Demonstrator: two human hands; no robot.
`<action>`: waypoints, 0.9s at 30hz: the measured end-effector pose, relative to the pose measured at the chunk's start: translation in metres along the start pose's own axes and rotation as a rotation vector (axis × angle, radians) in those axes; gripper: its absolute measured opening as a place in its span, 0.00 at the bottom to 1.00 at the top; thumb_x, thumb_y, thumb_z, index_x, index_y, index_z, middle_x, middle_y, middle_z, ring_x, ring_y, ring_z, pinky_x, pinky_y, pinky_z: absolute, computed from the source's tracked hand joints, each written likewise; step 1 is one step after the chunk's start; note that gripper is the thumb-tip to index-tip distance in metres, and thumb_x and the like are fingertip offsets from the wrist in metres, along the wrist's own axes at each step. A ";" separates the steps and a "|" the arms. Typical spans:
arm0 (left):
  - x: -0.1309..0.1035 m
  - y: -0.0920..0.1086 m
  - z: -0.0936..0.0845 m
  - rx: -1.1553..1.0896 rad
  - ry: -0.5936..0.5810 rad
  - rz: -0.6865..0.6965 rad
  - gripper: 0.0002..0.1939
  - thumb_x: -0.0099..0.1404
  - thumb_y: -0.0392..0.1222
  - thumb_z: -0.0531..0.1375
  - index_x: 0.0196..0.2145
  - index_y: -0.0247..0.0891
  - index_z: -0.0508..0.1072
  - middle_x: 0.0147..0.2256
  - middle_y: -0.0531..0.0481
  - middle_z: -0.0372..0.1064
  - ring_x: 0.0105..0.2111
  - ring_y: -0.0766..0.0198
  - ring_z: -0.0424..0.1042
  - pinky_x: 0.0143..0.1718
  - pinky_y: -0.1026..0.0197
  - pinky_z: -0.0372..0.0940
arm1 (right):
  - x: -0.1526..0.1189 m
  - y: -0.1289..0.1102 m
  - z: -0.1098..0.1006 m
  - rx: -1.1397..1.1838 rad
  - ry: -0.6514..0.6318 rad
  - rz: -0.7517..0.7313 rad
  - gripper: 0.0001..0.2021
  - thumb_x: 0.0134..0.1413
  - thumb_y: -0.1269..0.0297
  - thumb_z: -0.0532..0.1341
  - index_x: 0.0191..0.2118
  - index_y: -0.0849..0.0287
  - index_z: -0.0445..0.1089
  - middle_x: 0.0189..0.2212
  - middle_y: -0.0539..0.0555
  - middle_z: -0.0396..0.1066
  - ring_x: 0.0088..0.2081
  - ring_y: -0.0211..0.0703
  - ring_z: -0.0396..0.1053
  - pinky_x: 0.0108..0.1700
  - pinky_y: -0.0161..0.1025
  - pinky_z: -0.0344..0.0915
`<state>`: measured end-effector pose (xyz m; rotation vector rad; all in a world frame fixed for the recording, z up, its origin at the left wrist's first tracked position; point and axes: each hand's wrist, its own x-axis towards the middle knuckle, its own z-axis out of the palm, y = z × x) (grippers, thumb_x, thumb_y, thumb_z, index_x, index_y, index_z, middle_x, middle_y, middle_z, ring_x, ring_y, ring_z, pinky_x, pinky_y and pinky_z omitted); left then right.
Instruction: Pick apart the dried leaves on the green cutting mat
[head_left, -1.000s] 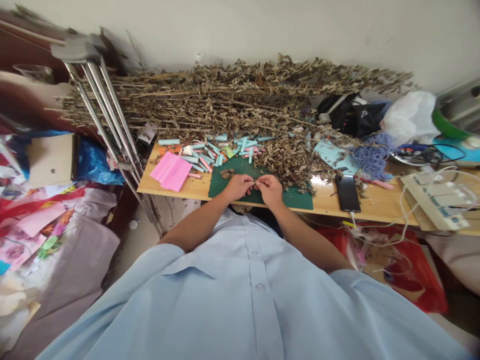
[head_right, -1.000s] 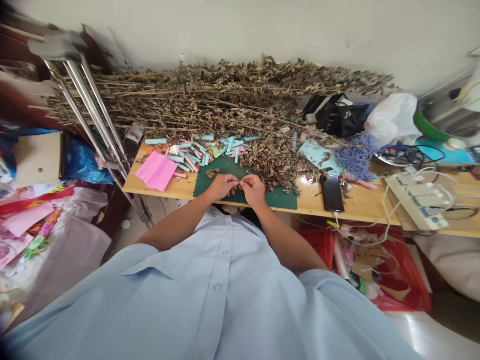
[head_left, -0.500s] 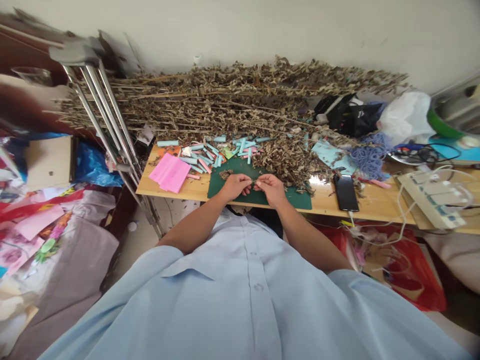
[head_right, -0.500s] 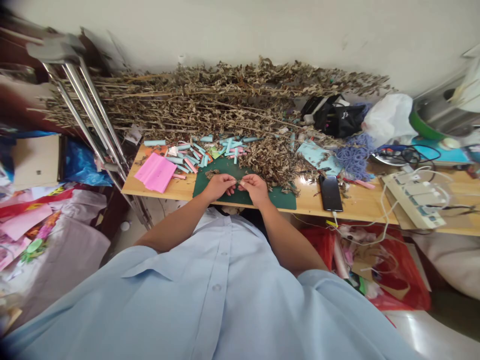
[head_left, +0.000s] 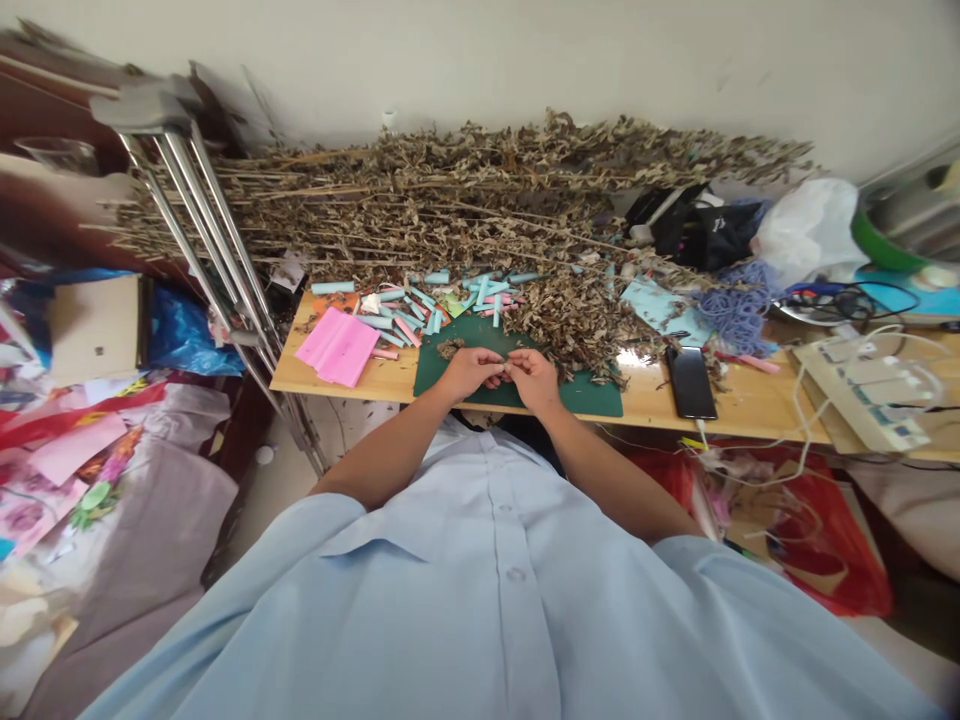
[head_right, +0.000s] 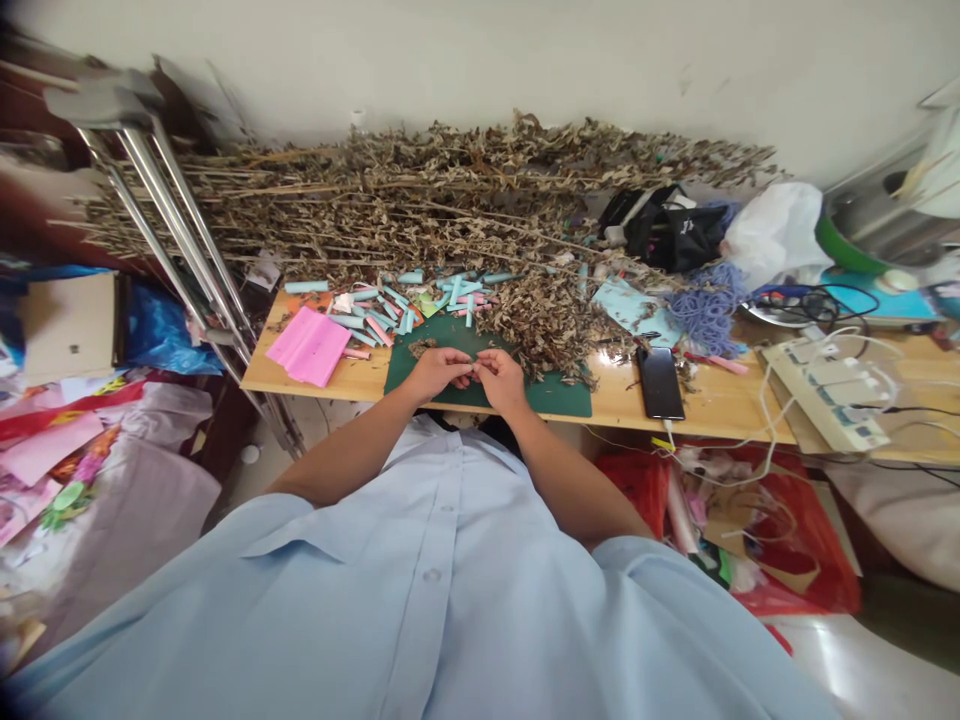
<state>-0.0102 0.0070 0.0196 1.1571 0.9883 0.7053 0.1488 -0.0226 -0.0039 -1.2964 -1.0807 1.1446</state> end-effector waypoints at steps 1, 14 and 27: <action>0.000 0.000 0.000 0.001 0.007 -0.004 0.11 0.61 0.38 0.65 0.38 0.27 0.74 0.27 0.45 0.75 0.23 0.68 0.73 0.26 0.66 0.70 | 0.000 0.000 0.000 -0.002 0.000 0.004 0.15 0.45 0.56 0.68 0.38 0.56 0.69 0.28 0.49 0.73 0.26 0.40 0.71 0.34 0.42 0.72; 0.005 0.003 0.008 0.057 0.068 -0.100 0.04 0.66 0.35 0.59 0.34 0.31 0.71 0.23 0.53 0.68 0.18 0.72 0.69 0.18 0.71 0.62 | -0.006 0.001 0.001 -0.062 0.059 -0.103 0.17 0.48 0.59 0.66 0.44 0.57 0.69 0.32 0.51 0.75 0.30 0.40 0.72 0.38 0.43 0.71; 0.000 0.002 0.008 0.300 0.027 0.020 0.06 0.65 0.35 0.58 0.33 0.32 0.74 0.23 0.53 0.68 0.18 0.72 0.67 0.18 0.71 0.59 | -0.009 -0.001 0.002 -0.108 0.050 -0.081 0.12 0.51 0.60 0.62 0.42 0.55 0.66 0.30 0.49 0.72 0.29 0.40 0.71 0.36 0.41 0.71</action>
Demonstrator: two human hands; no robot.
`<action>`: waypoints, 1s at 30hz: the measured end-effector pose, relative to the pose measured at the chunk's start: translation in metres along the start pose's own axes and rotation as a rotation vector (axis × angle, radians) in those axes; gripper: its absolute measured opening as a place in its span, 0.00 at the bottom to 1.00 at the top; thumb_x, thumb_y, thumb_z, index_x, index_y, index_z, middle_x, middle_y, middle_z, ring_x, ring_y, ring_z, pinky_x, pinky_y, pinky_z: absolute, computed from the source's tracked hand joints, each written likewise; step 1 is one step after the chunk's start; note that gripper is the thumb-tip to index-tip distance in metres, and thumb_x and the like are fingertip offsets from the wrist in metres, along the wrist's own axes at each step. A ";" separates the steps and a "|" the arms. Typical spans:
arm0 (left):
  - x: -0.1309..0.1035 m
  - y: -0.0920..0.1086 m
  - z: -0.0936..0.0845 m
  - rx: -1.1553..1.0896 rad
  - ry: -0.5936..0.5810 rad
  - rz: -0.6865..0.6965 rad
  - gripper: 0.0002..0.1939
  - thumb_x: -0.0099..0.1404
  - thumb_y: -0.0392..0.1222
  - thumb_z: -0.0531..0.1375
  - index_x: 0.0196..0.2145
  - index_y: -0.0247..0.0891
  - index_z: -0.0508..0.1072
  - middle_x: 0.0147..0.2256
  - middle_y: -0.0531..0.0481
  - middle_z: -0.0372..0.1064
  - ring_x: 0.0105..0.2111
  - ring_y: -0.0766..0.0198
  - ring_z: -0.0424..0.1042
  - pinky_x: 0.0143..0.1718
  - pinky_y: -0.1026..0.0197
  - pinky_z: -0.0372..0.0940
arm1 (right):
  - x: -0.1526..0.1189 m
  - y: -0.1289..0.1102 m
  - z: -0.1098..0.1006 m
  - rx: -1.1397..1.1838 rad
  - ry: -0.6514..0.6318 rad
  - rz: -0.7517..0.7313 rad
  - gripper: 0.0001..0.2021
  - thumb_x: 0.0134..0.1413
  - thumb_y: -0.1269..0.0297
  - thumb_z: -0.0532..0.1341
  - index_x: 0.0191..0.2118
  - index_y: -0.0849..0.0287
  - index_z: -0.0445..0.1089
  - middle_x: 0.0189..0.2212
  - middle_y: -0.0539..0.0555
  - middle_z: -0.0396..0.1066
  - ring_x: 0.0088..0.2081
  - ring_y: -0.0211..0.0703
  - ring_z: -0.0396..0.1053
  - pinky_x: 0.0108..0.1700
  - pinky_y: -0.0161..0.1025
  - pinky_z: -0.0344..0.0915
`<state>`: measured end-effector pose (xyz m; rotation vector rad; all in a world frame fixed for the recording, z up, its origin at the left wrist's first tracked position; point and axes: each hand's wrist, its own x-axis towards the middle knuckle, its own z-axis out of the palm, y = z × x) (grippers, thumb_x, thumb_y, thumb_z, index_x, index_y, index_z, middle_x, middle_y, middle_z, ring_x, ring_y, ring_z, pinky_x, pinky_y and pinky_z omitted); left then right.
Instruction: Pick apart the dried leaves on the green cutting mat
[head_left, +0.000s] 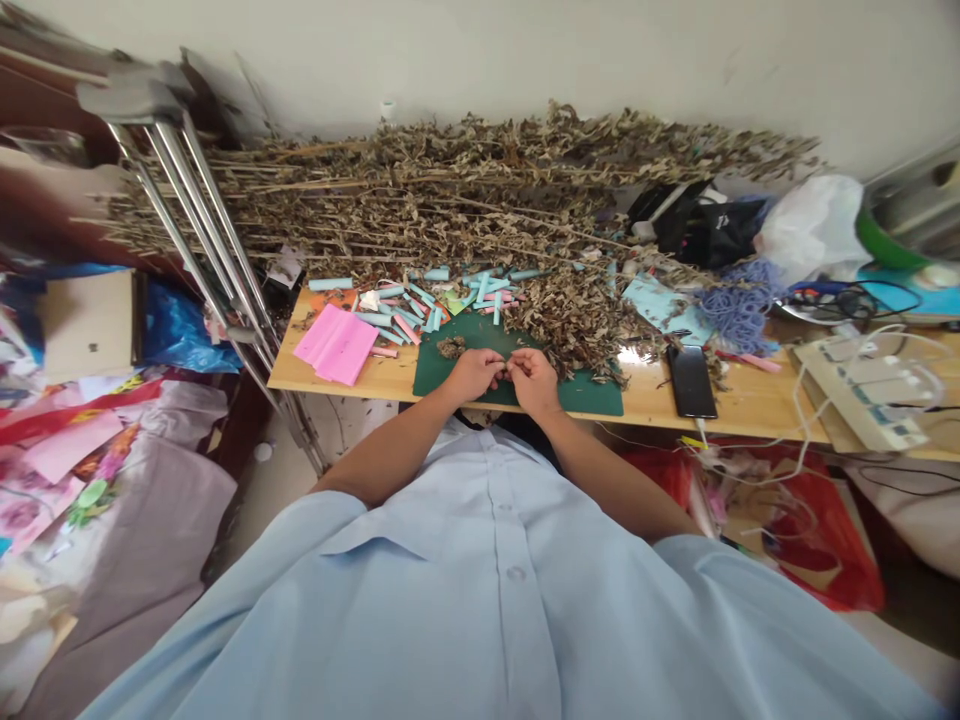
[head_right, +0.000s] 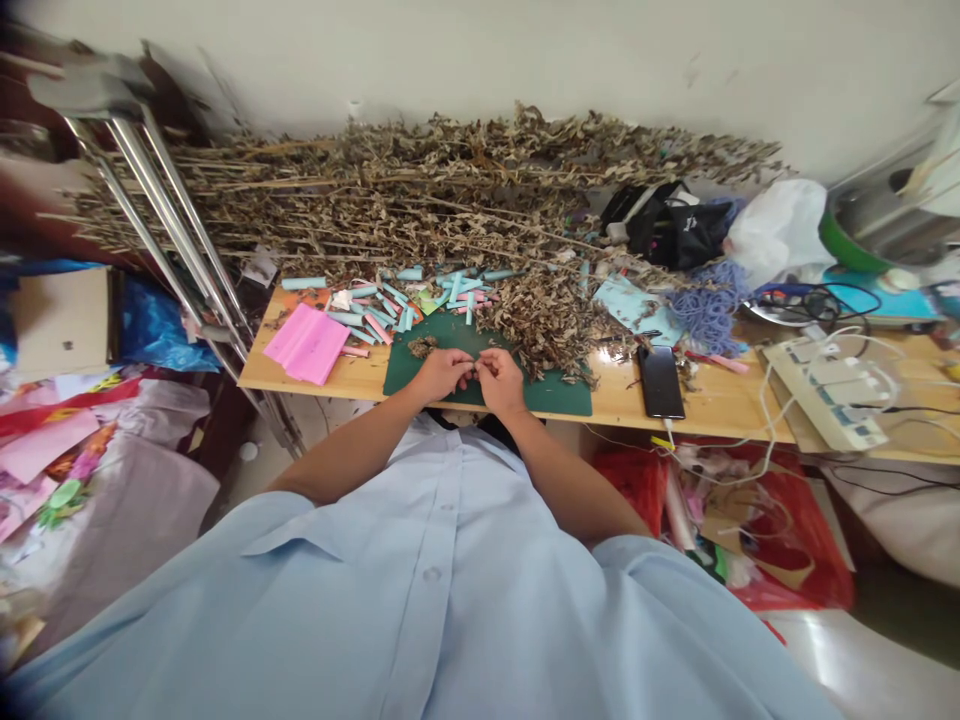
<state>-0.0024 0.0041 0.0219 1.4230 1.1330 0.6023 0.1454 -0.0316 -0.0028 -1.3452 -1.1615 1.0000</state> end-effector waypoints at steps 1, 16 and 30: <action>0.001 0.000 0.001 0.004 0.010 -0.009 0.06 0.65 0.34 0.57 0.33 0.32 0.74 0.23 0.53 0.68 0.18 0.73 0.67 0.18 0.71 0.58 | 0.000 -0.001 -0.001 0.010 -0.004 0.008 0.12 0.50 0.60 0.63 0.41 0.55 0.66 0.30 0.49 0.72 0.28 0.40 0.71 0.35 0.41 0.71; 0.008 -0.005 0.000 -0.168 -0.005 -0.082 0.08 0.67 0.39 0.58 0.32 0.32 0.71 0.22 0.52 0.68 0.17 0.72 0.67 0.15 0.71 0.57 | 0.003 -0.004 -0.005 0.111 -0.012 0.018 0.15 0.48 0.56 0.66 0.40 0.56 0.67 0.29 0.49 0.72 0.29 0.40 0.70 0.36 0.42 0.72; 0.002 -0.003 -0.004 -0.060 -0.082 0.018 0.08 0.66 0.40 0.59 0.33 0.32 0.72 0.24 0.51 0.69 0.19 0.72 0.67 0.18 0.71 0.60 | 0.006 0.003 0.000 0.007 0.023 0.014 0.15 0.49 0.56 0.65 0.42 0.56 0.69 0.33 0.52 0.74 0.31 0.41 0.71 0.38 0.42 0.72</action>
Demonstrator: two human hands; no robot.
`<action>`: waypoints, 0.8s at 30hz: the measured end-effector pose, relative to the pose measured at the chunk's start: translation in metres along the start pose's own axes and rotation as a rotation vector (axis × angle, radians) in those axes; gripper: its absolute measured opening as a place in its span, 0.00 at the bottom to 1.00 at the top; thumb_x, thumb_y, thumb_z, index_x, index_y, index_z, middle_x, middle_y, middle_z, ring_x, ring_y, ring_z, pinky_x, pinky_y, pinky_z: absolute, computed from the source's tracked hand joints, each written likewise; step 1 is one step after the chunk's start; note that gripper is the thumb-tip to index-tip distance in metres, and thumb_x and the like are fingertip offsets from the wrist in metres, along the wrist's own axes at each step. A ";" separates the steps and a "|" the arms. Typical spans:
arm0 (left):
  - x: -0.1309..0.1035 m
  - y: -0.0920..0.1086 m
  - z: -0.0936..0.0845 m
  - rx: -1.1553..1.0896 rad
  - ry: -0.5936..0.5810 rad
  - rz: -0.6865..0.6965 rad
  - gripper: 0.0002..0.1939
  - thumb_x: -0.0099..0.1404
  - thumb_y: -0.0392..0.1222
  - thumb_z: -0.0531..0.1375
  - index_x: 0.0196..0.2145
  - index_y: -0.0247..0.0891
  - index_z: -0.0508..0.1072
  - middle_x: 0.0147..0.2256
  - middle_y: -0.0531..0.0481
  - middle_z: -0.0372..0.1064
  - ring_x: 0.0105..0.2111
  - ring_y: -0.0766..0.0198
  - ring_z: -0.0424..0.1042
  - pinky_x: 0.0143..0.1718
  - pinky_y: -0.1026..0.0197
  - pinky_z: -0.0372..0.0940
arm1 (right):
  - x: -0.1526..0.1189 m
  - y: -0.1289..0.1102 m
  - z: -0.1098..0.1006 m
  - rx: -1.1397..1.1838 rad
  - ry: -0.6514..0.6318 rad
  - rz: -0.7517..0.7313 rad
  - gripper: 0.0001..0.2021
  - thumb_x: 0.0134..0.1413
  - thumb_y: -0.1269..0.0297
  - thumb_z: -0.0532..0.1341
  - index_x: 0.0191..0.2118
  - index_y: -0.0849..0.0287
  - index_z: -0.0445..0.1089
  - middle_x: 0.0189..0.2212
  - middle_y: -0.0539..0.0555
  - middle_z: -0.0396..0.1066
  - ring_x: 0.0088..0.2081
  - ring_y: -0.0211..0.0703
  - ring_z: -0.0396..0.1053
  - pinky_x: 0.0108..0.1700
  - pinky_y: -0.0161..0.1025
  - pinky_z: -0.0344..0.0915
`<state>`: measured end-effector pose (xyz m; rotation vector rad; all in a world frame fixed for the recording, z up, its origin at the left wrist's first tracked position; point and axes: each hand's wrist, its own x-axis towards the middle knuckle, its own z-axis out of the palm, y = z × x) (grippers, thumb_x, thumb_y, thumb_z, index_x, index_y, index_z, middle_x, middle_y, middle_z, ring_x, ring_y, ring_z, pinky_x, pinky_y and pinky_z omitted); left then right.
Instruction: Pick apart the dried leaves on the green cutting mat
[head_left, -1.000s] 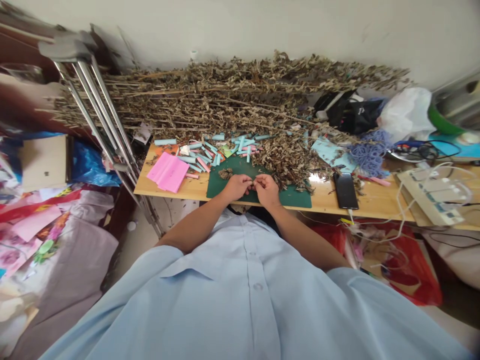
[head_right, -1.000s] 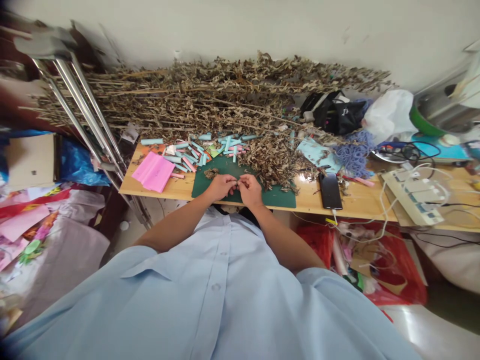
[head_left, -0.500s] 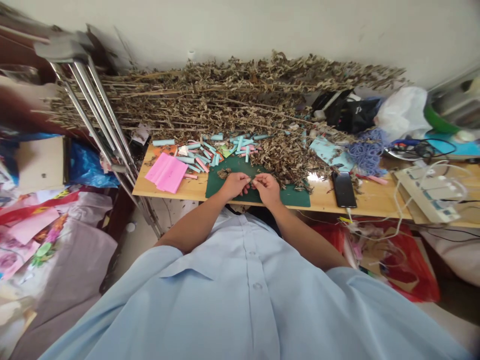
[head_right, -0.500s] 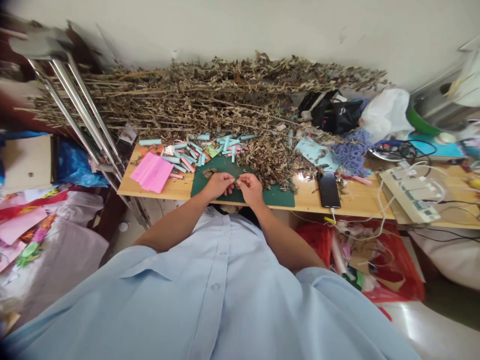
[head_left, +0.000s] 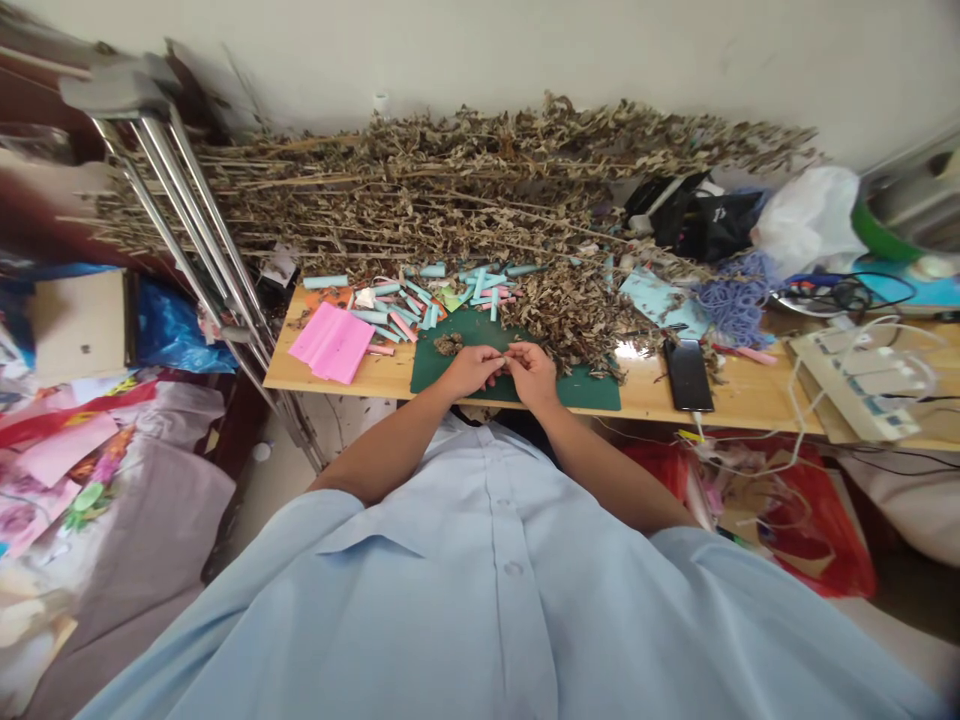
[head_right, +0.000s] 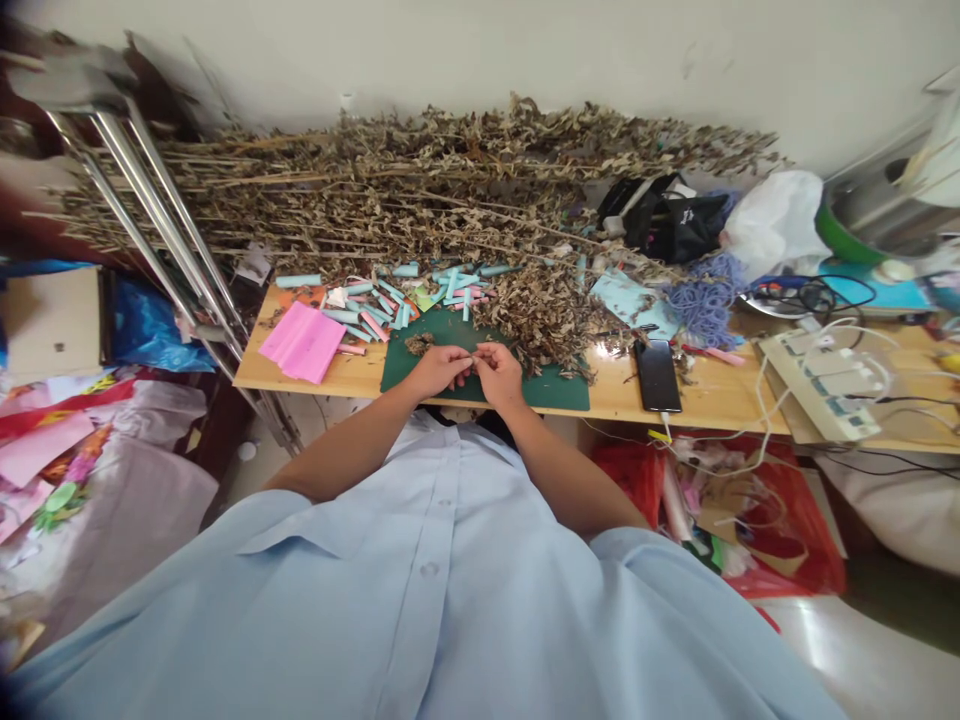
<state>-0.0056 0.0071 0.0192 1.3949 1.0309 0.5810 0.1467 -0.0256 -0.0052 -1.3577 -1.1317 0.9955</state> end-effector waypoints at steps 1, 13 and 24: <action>0.000 0.001 0.000 0.006 0.006 0.001 0.07 0.66 0.40 0.59 0.33 0.32 0.72 0.24 0.51 0.69 0.19 0.72 0.67 0.18 0.71 0.60 | 0.000 0.001 0.001 -0.010 0.012 -0.002 0.15 0.49 0.56 0.65 0.42 0.56 0.69 0.33 0.52 0.74 0.31 0.41 0.71 0.37 0.42 0.72; 0.001 0.006 0.001 -0.114 0.144 -0.049 0.06 0.64 0.35 0.59 0.36 0.32 0.75 0.21 0.54 0.67 0.18 0.72 0.65 0.18 0.71 0.60 | 0.002 -0.004 0.003 0.001 0.042 0.043 0.15 0.50 0.53 0.64 0.41 0.56 0.71 0.34 0.52 0.74 0.31 0.42 0.72 0.33 0.41 0.73; 0.002 -0.001 0.001 -0.367 0.209 -0.040 0.07 0.61 0.33 0.61 0.38 0.32 0.69 0.26 0.51 0.71 0.26 0.67 0.75 0.25 0.68 0.68 | 0.001 -0.006 0.002 -0.170 -0.035 -0.070 0.10 0.51 0.57 0.64 0.37 0.55 0.77 0.33 0.52 0.77 0.33 0.44 0.72 0.39 0.43 0.71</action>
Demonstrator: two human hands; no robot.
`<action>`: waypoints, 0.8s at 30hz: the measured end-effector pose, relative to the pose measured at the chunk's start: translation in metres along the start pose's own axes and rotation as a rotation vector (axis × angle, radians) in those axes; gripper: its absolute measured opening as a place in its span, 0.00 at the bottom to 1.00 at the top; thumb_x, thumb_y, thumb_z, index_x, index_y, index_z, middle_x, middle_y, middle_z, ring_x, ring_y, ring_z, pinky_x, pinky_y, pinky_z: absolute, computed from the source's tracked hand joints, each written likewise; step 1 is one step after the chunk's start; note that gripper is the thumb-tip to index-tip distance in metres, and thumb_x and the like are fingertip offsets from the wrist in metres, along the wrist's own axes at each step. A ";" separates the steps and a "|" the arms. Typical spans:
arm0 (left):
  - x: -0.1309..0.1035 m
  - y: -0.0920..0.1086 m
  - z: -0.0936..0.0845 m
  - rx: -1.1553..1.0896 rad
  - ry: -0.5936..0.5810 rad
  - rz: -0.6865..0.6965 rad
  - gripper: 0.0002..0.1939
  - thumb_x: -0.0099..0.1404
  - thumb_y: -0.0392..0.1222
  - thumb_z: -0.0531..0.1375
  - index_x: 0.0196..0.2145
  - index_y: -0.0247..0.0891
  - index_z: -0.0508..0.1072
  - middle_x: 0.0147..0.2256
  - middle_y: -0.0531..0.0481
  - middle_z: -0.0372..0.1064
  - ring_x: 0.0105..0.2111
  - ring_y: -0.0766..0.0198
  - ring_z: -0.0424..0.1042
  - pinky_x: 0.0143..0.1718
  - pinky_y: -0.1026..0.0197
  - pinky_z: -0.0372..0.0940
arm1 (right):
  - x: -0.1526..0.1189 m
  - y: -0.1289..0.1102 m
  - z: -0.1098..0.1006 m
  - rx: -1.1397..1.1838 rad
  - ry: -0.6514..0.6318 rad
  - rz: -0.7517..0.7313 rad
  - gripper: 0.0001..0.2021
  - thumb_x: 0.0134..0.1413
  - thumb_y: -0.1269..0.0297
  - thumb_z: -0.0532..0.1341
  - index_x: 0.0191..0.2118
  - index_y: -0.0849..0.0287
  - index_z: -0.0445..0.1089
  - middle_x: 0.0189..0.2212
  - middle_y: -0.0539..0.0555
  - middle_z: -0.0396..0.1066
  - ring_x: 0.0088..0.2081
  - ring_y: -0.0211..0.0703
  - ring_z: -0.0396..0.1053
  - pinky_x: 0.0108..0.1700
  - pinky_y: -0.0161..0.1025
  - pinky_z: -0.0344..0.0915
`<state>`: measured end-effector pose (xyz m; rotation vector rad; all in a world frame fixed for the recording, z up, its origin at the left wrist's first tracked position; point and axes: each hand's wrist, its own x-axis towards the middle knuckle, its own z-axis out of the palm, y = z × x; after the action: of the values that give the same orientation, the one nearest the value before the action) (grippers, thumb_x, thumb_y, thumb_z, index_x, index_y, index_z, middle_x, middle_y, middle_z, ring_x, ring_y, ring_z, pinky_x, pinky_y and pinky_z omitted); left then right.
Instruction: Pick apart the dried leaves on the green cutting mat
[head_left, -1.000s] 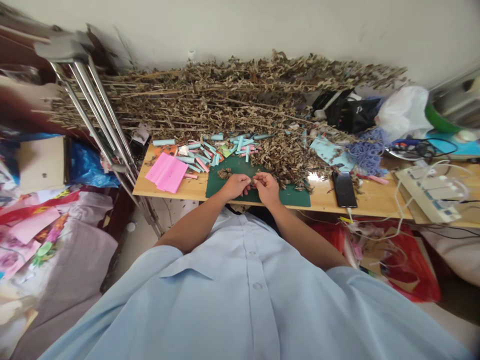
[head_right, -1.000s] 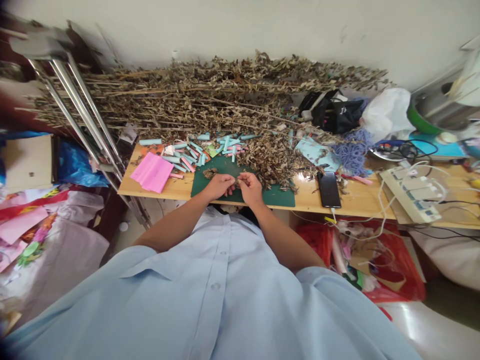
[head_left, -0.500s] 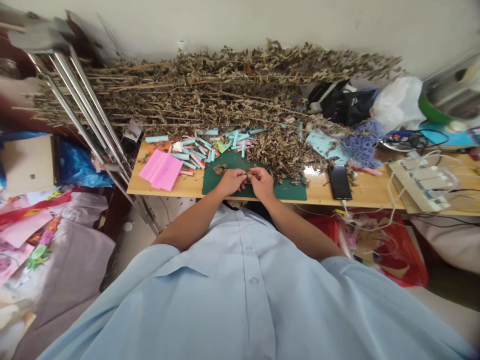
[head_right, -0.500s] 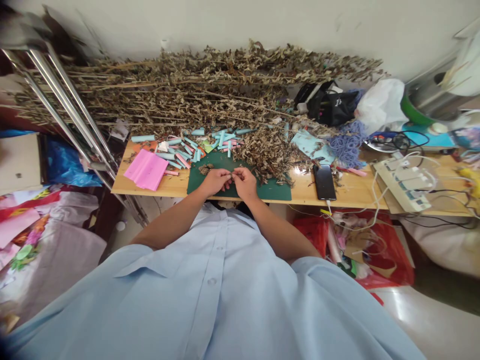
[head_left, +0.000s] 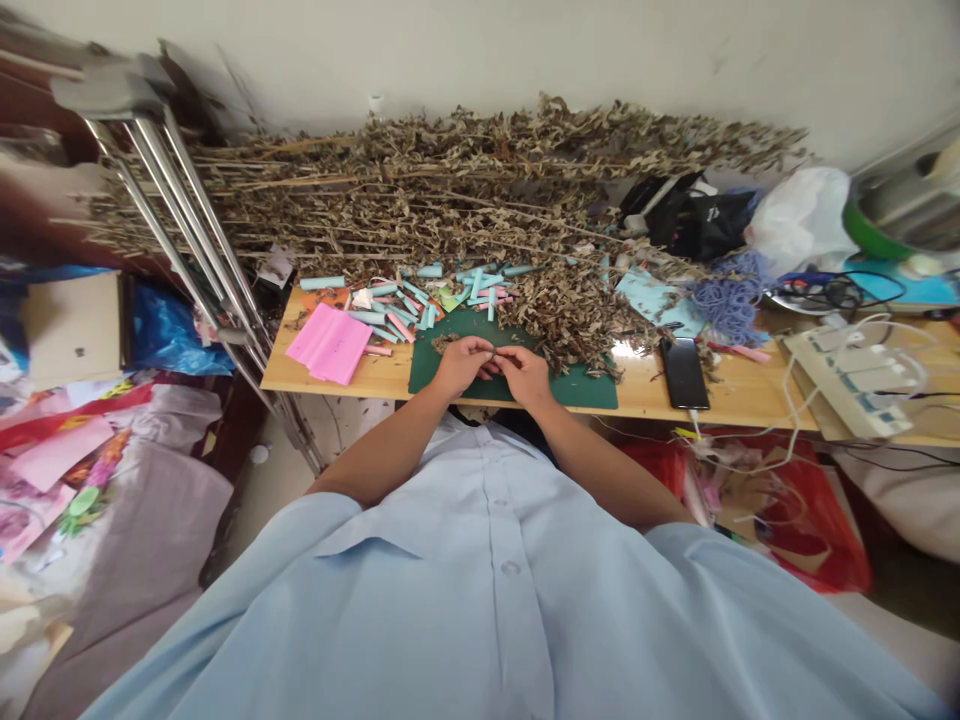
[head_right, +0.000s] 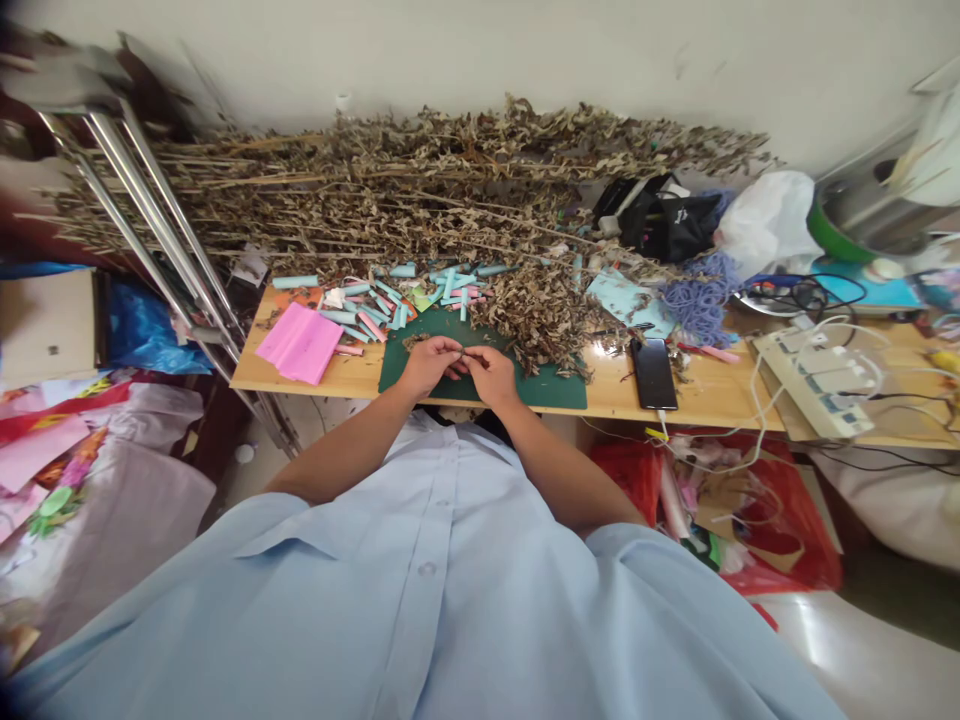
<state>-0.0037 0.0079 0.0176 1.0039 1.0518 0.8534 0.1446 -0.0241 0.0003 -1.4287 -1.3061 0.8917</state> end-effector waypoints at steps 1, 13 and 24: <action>0.000 0.000 0.000 0.003 -0.004 0.001 0.07 0.61 0.33 0.61 0.38 0.32 0.69 0.27 0.51 0.72 0.26 0.66 0.76 0.25 0.68 0.68 | 0.000 -0.001 0.000 -0.015 0.005 -0.003 0.10 0.52 0.57 0.63 0.36 0.55 0.77 0.33 0.52 0.77 0.33 0.44 0.72 0.39 0.42 0.71; -0.002 0.004 -0.001 0.055 -0.038 -0.012 0.09 0.66 0.41 0.60 0.37 0.30 0.72 0.29 0.46 0.74 0.27 0.65 0.76 0.25 0.67 0.70 | 0.001 0.002 -0.002 -0.092 -0.011 -0.099 0.08 0.55 0.60 0.60 0.37 0.54 0.75 0.35 0.53 0.75 0.36 0.44 0.71 0.43 0.43 0.69; 0.002 0.003 0.001 0.061 -0.012 -0.058 0.06 0.63 0.37 0.61 0.36 0.32 0.71 0.26 0.50 0.73 0.25 0.67 0.75 0.24 0.68 0.68 | -0.002 0.002 0.001 0.011 0.013 -0.122 0.11 0.55 0.61 0.61 0.43 0.56 0.75 0.35 0.52 0.76 0.33 0.42 0.72 0.39 0.41 0.70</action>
<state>-0.0027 0.0100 0.0198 1.0235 1.0967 0.7711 0.1438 -0.0257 -0.0023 -1.3292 -1.3611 0.8058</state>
